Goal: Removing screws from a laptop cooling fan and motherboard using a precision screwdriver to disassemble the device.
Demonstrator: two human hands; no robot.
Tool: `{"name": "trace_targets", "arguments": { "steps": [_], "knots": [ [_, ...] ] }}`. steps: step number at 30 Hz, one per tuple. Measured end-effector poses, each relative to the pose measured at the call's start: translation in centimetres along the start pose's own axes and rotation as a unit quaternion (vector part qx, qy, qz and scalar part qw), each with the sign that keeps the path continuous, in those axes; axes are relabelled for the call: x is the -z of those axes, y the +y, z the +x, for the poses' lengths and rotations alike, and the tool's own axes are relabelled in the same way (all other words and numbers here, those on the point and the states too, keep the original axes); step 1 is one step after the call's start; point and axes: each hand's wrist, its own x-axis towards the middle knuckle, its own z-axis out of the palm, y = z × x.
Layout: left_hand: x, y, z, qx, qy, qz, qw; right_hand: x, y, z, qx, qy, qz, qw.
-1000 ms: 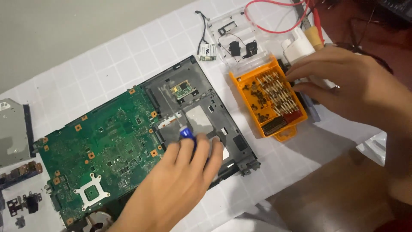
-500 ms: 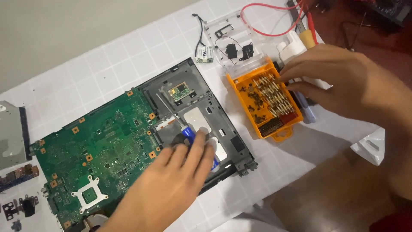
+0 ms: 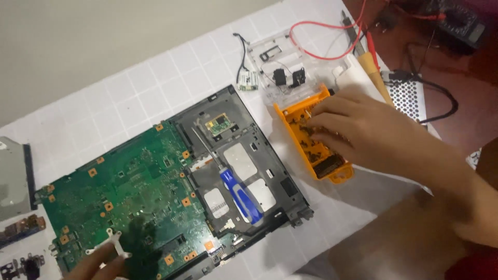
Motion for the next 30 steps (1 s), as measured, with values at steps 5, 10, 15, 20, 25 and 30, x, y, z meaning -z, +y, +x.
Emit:
{"name": "trace_targets", "arguments": {
  "steps": [5,10,15,20,25,30],
  "knots": [
    [6.1,-11.8,10.9,-0.019,0.032,0.059,0.998,-1.1,0.5,0.8,0.004,0.042,-0.004,0.999],
    [7.2,-17.1,16.3,-0.034,0.052,0.112,0.992,1.6,1.8,3.0,-0.117,-0.012,0.011,0.993],
    [5.2,-16.6,16.3,-0.051,0.067,0.177,0.981,2.7,2.1,4.9,-0.203,0.054,0.064,0.976],
    [0.0,-11.3,10.4,-0.065,0.088,0.234,0.966,2.0,1.8,7.0,-0.258,-0.002,0.083,0.963],
    [-0.6,-10.2,8.2,-0.067,0.098,0.199,0.973,3.4,2.0,7.1,-0.318,0.018,0.137,0.938],
    [-0.5,-16.5,17.5,-0.105,-0.004,0.22,0.97,3.3,2.4,6.6,-0.285,0.07,0.194,0.936]
  ]
}}
